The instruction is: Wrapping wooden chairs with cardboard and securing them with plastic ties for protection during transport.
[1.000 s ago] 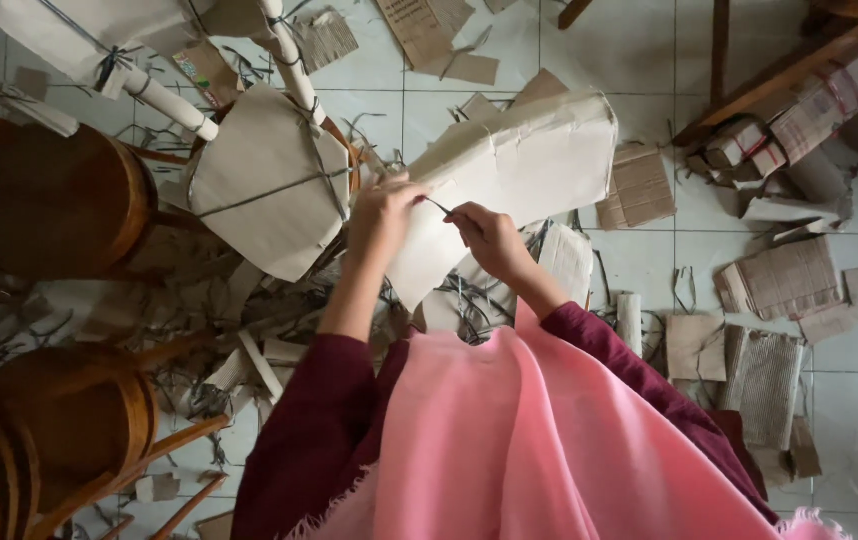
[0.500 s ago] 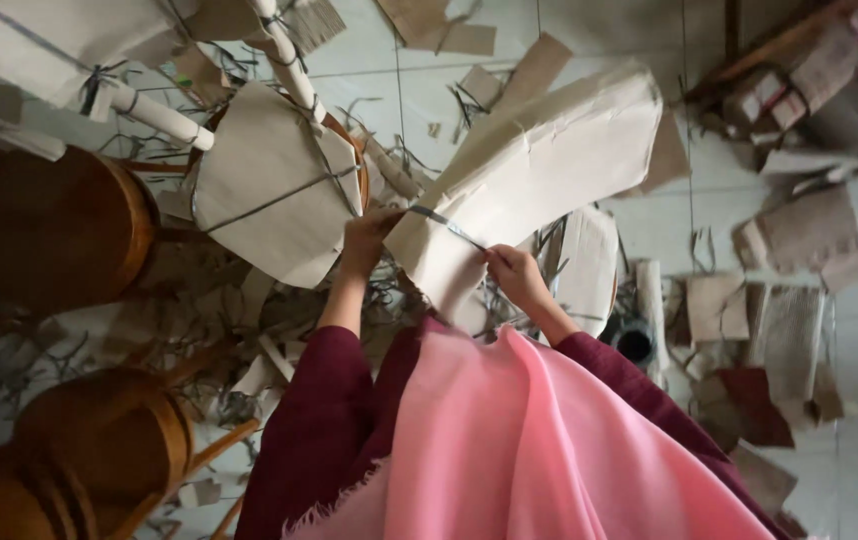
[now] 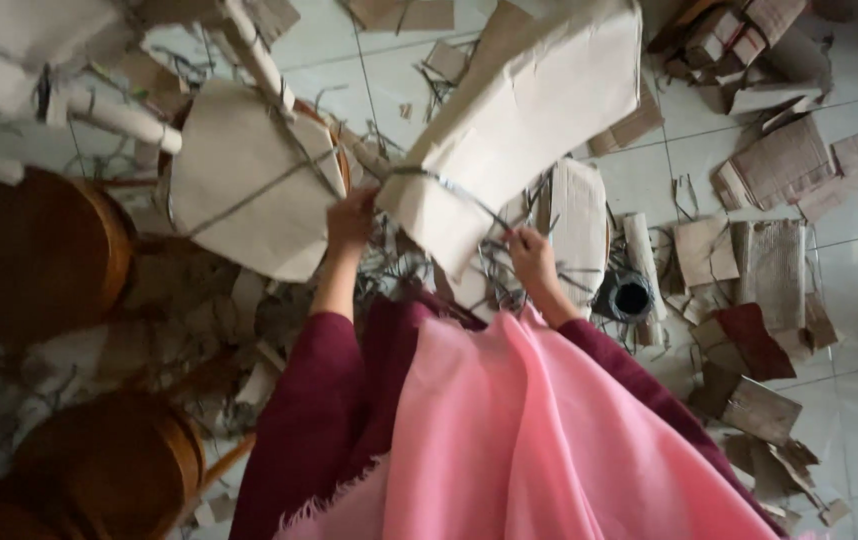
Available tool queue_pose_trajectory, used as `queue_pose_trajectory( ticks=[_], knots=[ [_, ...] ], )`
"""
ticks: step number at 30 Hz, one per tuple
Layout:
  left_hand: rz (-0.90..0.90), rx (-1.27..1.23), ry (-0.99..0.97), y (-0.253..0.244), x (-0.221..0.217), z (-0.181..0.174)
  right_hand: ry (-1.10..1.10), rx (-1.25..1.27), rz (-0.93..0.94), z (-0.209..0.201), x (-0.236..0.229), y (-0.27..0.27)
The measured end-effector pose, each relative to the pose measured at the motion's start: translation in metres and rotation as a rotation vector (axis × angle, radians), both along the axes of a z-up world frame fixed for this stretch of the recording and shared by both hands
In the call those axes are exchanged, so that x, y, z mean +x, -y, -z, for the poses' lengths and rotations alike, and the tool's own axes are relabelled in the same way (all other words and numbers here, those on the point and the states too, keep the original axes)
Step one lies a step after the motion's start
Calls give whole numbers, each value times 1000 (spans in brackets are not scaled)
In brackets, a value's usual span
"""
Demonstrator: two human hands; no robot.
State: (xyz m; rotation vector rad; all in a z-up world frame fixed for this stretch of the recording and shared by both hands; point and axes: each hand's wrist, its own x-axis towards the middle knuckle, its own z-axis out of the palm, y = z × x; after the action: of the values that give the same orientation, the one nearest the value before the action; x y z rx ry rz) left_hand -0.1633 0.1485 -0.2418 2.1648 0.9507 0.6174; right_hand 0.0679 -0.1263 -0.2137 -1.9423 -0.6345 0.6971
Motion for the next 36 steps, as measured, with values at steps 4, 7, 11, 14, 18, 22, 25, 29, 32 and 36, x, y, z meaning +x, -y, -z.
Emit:
queue_pose_trajectory(
  ticks=[4,7,11,14,18,22,25,29,32,36],
  knots=[
    [-174,-352,403,28,-22,-55,-90,16,68,-32,-12,21],
    [-213,-125,171,35,-31,-84,-102,22,125,-31,-11,45],
    [-208,37,201,37,-25,-117,-139,176,112,-38,-16,62],
    [-230,59,217,42,-22,-137,-78,200,64,-60,-29,72],
    [-212,54,232,41,-23,-157,-6,205,23,-89,-47,68],
    [-200,65,240,30,-30,-139,-11,234,90,-62,-55,62],
    [-185,38,279,13,-30,-126,-20,236,219,-48,-66,54],
    [-139,-57,388,-6,-35,-122,-6,290,336,-43,-81,41],
    [-113,-78,387,-15,-40,-127,11,351,409,-45,-97,35],
    [-123,-91,369,-28,-30,-119,68,280,525,-47,-101,31]
  ],
)
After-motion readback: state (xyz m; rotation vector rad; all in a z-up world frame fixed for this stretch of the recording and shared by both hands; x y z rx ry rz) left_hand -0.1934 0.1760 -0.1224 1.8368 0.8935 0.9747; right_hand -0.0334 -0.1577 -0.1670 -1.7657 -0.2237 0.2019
